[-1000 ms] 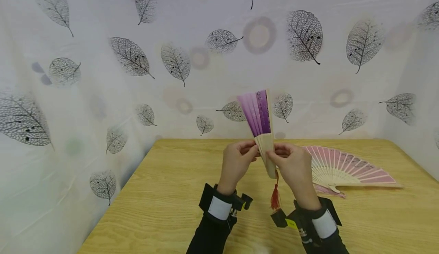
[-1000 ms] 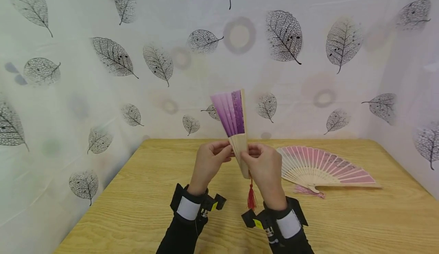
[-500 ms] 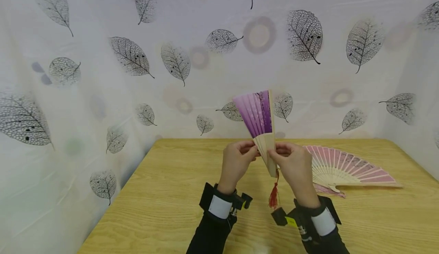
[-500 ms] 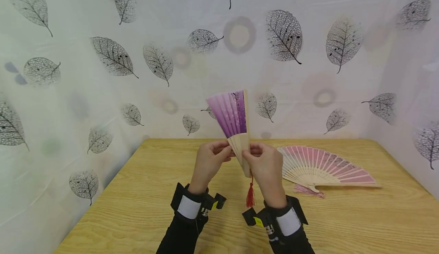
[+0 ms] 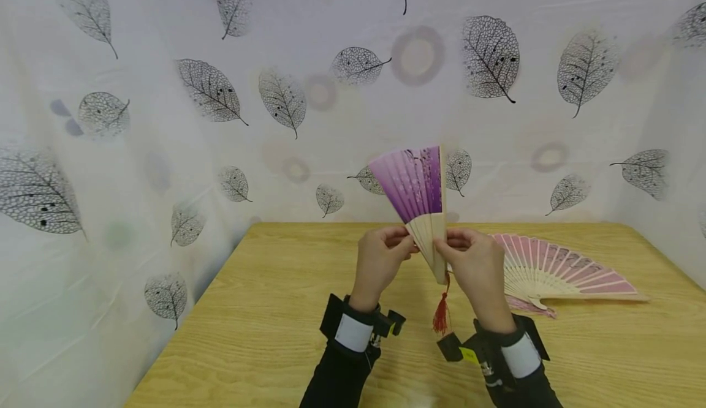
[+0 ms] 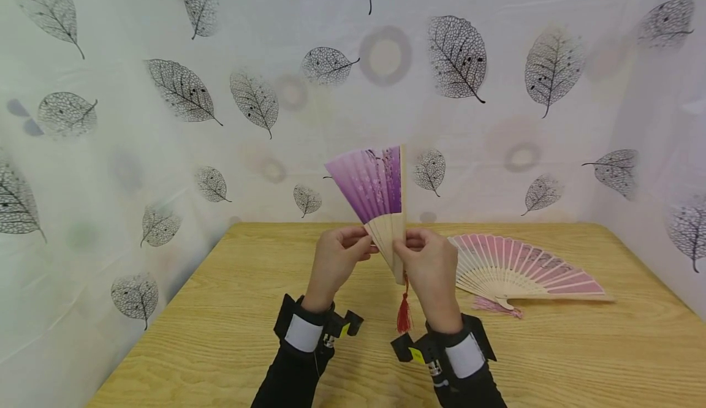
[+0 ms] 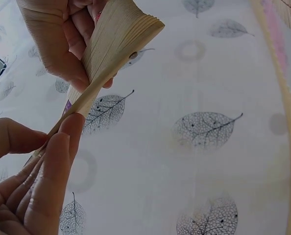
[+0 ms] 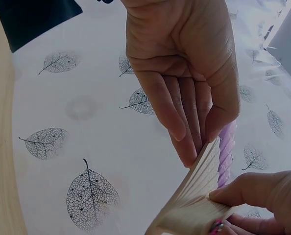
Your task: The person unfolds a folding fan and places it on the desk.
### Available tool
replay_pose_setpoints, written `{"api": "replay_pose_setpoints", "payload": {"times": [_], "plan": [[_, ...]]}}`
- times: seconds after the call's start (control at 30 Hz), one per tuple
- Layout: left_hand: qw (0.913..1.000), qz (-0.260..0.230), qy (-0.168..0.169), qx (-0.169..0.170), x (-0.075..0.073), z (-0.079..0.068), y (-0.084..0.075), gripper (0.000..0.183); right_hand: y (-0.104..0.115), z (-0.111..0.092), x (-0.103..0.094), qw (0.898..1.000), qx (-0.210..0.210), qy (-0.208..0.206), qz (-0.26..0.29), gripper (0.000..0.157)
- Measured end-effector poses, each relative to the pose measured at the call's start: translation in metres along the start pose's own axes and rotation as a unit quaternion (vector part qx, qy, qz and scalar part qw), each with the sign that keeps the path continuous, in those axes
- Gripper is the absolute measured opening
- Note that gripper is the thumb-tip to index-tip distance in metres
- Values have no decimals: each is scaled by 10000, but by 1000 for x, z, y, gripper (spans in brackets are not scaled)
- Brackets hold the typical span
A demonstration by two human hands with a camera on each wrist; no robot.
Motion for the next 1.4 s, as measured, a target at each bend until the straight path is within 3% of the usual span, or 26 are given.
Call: {"api": "replay_pose_setpoints", "payload": {"times": [0.93, 1.4], "plan": [[9998, 166, 78, -31, 1, -1, -1, 20, -3, 2, -9, 9997, -2, -249, -15, 30], [9999, 148, 64, -31, 0, 0, -1, 21, -7, 3, -12, 9993, 235, -296, -57, 32]]}}
Point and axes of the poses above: each hand's wrist, its own z-axis towards the middle knuckle, its own x-axis out of the palm, y = z × x, the point moved 8 cm from there along z, towards the middle knuckle, and after that the axes turned 3 degrees about y, right-handed, at the moved point
